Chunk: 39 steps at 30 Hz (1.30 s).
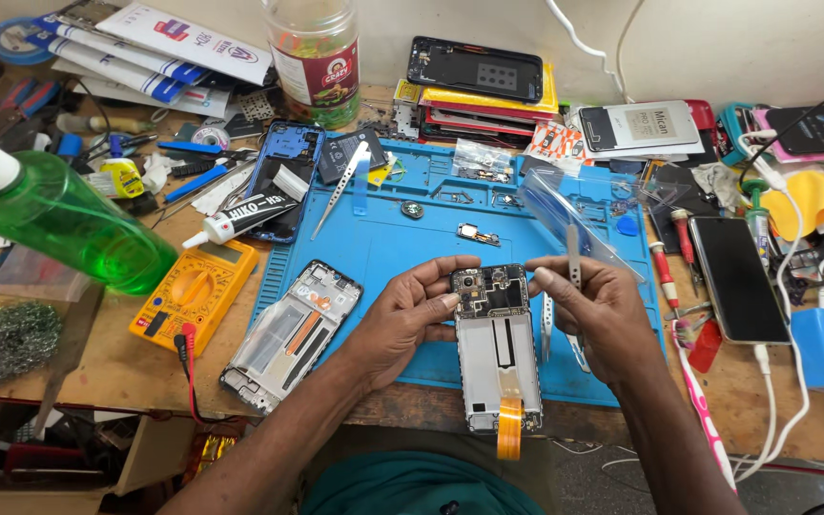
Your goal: The person disassembles a smartphone, removes the battery and motherboard, and transfers components to a second phone chassis. They use tweezers and a metal spudger to detach connectors and reposition parts, then reattach the motherboard and ribbon cables in the new frame.
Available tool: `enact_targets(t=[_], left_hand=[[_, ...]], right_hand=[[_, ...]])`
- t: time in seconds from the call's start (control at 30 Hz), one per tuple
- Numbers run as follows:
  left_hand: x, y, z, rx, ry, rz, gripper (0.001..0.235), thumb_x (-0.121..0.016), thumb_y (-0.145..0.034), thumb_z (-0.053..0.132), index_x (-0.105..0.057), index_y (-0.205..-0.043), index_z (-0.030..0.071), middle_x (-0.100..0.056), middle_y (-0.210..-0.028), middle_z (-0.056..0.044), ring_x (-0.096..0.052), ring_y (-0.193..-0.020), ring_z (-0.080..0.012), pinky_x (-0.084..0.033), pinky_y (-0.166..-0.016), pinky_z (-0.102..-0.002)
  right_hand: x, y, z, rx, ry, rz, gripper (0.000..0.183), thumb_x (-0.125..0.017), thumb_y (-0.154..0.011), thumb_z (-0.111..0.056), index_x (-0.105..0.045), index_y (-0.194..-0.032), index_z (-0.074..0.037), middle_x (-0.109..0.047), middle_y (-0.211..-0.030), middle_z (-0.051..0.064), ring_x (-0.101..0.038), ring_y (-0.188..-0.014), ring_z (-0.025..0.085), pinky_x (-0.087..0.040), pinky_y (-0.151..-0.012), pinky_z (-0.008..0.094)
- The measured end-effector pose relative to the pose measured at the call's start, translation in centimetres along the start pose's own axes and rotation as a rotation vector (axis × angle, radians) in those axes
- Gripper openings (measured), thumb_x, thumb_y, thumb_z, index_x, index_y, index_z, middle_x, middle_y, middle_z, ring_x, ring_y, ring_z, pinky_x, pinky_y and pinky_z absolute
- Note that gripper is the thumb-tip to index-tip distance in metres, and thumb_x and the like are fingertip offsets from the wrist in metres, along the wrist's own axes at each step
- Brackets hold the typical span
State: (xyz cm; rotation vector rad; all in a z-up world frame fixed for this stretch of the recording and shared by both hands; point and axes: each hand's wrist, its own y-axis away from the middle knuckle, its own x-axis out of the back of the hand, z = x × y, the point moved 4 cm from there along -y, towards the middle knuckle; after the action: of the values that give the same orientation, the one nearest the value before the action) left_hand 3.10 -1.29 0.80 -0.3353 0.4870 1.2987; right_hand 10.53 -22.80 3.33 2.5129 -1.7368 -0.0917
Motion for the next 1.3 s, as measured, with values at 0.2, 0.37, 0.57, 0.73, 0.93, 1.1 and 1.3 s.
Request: enact_targets(t=[0.2,0.37,0.57,0.73,0.93,1.1,1.3], left_hand=[[0.3,0.1,-0.5,-0.011,-0.02,-0.024,0.046,-0.054,-0.102,0.009,-0.05,-0.148,0.004,-0.069,-0.123,-0.008,-0.068,-0.107,-0.0114,-0.061,-0.088,-0.03],[0.5,0.0,-0.7,-0.042,-0.088,-0.022,0.045,-0.052,-0.101,0.007,-0.051,-0.147,0.003,-0.07,-0.12,-0.01,-0.069,-0.104,-0.0129,-0.064,-0.087,-0.033],[0.6,0.0,-0.8,-0.039,-0.052,-0.029,0.043,-0.052,-0.102,0.006,-0.053,-0.145,0.003,-0.069,-0.122,-0.009,-0.069,-0.106,-0.0121,-0.064,-0.088,-0.032],[0.6,0.0,-0.8,-0.037,-0.079,-0.058,0.043,-0.052,-0.102,0.007,-0.053,-0.145,0.004,-0.069,-0.123,-0.007,-0.069,-0.106,-0.0118,-0.064,-0.086,-0.032],[0.4,0.0,-1.1,-0.021,-0.075,-0.067,0.037,-0.048,-0.108,0.013,-0.055,-0.143,0.004,-0.071,-0.119,-0.006,-0.069,-0.106,-0.0108,-0.064,-0.084,-0.03],[0.5,0.1,-1.0,-0.061,-0.083,-0.033,0.036,-0.049,-0.107,0.014,-0.057,-0.14,0.002,-0.072,-0.115,-0.008,-0.071,-0.1,-0.0107,-0.065,-0.08,-0.029],[0.4,0.2,-0.9,-0.088,-0.126,-0.01,0.034,-0.051,-0.107,0.014,-0.06,-0.137,0.001,-0.074,-0.111,-0.009,-0.072,-0.097,-0.0106,-0.066,-0.078,-0.029]], right_hand=[[0.1,-0.3,1.1,-0.059,-0.038,-0.038,0.023,-0.076,-0.088,-0.008,-0.073,-0.107,0.005,-0.068,-0.078,0.004,-0.045,-0.054,0.004,-0.033,-0.046,0.021],[-0.6,0.4,0.4,-0.061,0.018,-0.009,0.027,-0.076,-0.086,-0.006,-0.071,-0.112,0.003,-0.069,-0.079,0.006,-0.05,-0.057,0.004,-0.034,-0.046,0.021],[-1.0,1.0,0.0,-0.01,0.01,-0.024,0.028,-0.075,-0.087,-0.005,-0.072,-0.114,0.003,-0.067,-0.077,0.005,-0.048,-0.056,0.004,-0.032,-0.045,0.02],[-0.8,0.6,0.5,-0.039,0.038,0.001,0.022,-0.075,-0.087,-0.003,-0.073,-0.108,0.006,-0.069,-0.076,0.006,-0.05,-0.057,0.005,-0.034,-0.047,0.021],[-1.0,0.8,0.4,-0.022,0.049,0.003,0.023,-0.076,-0.086,-0.001,-0.074,-0.108,0.005,-0.068,-0.075,0.005,-0.051,-0.058,0.005,-0.036,-0.048,0.021],[-1.5,1.1,-0.1,-0.022,0.087,-0.032,0.024,-0.074,-0.089,-0.009,-0.075,-0.108,0.005,-0.064,-0.07,0.001,-0.048,-0.055,0.004,-0.034,-0.047,0.021],[-2.2,0.9,-0.7,-0.02,0.237,-0.007,0.02,-0.074,-0.091,-0.016,-0.076,-0.097,0.004,-0.058,-0.062,-0.001,-0.043,-0.051,0.005,-0.029,-0.045,0.023]])
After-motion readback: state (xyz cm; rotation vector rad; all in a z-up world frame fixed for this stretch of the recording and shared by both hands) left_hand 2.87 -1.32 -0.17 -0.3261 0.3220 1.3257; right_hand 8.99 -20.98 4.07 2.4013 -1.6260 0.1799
